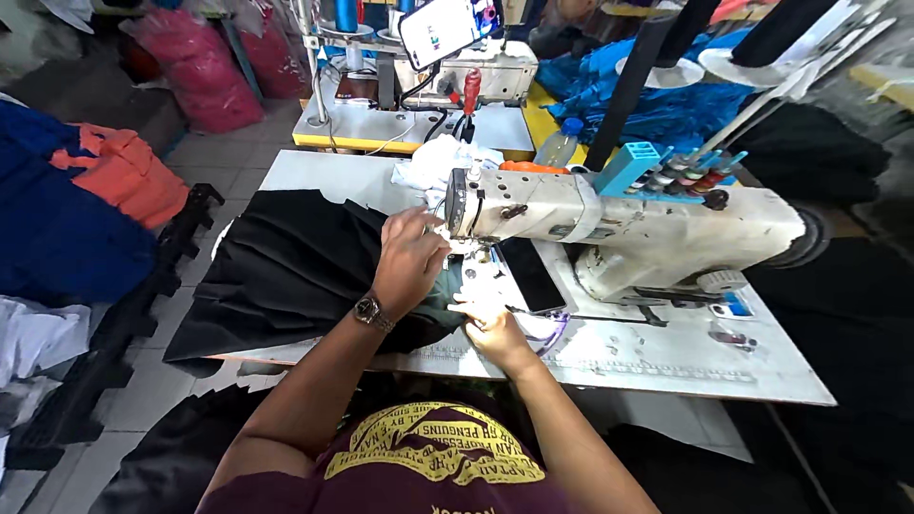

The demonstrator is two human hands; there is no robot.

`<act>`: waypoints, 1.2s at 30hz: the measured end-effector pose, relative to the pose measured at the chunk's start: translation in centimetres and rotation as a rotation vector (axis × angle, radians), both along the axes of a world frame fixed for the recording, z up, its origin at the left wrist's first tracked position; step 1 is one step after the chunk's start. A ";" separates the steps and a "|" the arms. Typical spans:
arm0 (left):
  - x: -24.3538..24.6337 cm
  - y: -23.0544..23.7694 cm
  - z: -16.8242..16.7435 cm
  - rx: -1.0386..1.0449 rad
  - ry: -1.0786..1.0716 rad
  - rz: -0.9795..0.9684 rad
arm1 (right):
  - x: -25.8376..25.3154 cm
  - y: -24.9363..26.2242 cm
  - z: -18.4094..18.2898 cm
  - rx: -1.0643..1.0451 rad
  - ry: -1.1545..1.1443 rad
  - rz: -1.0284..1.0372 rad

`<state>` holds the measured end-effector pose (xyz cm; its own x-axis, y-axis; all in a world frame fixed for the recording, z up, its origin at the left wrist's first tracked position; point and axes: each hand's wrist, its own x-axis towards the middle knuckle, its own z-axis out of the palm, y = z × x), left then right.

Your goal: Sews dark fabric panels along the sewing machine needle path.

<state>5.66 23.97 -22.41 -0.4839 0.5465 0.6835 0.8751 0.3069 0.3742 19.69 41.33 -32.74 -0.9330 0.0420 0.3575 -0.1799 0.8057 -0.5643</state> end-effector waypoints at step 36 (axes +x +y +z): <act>-0.1 -3.0 -8.8 -0.258 -0.049 -0.034 | -7.8 -5.9 5.2 -1.837 -0.004 -0.220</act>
<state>5.52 20.97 -31.18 -0.4910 0.7163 0.4958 0.8695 0.3680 0.3295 11.90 35.39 -27.52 -0.8581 0.4338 -0.2748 -0.1661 -0.7408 -0.6509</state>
